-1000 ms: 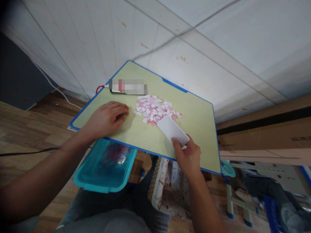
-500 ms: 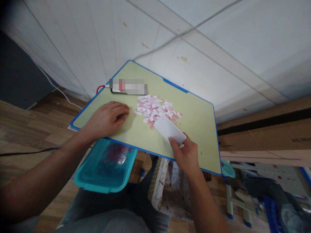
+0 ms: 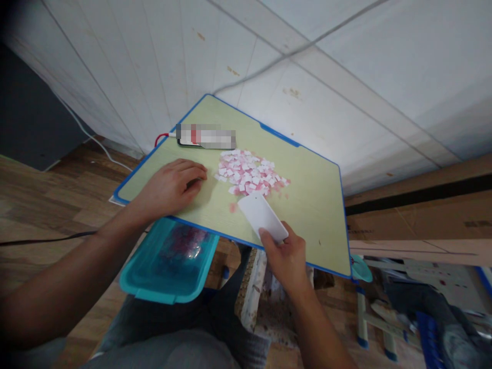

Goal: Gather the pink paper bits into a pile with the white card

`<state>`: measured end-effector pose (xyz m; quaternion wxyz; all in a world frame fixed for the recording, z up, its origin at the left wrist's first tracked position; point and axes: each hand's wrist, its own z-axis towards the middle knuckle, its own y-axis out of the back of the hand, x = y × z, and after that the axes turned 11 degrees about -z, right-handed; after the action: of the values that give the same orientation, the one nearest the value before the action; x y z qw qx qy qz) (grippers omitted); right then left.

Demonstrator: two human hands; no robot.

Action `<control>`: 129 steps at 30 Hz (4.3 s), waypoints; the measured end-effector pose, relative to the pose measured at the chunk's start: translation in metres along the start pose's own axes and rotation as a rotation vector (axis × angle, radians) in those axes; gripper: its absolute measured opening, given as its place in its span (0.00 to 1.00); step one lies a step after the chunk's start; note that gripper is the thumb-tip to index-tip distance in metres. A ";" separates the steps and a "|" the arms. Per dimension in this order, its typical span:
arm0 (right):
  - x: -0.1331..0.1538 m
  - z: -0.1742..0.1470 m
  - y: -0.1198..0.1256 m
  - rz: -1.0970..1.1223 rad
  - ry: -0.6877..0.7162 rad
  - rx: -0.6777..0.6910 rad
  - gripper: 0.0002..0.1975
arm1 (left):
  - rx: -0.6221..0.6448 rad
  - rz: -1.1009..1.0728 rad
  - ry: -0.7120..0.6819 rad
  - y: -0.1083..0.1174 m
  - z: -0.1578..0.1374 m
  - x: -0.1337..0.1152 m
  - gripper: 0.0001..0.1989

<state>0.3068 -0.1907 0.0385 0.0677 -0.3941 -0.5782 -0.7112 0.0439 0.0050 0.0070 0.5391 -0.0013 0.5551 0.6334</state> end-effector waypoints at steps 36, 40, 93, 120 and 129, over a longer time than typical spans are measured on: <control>0.032 -0.013 -0.019 0.069 0.121 0.410 0.15 | -0.116 -0.099 0.079 0.001 -0.002 0.005 0.14; 0.032 -0.012 -0.018 0.130 0.077 0.347 0.18 | -0.114 -0.093 0.068 0.002 -0.002 0.006 0.14; -0.063 0.156 0.042 0.255 0.090 0.154 0.25 | -0.044 0.068 0.043 -0.002 0.006 0.012 0.12; -0.060 0.078 0.057 0.156 -0.023 -0.013 0.25 | -0.038 0.041 0.068 0.000 0.006 0.008 0.12; -0.086 0.061 0.067 0.073 -0.067 -0.050 0.25 | -0.025 0.069 0.073 -0.002 0.006 0.011 0.11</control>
<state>0.4312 -0.1899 0.0364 0.0642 -0.4401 -0.5473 -0.7090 0.0440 0.0162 0.0016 0.4963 -0.0120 0.5663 0.6580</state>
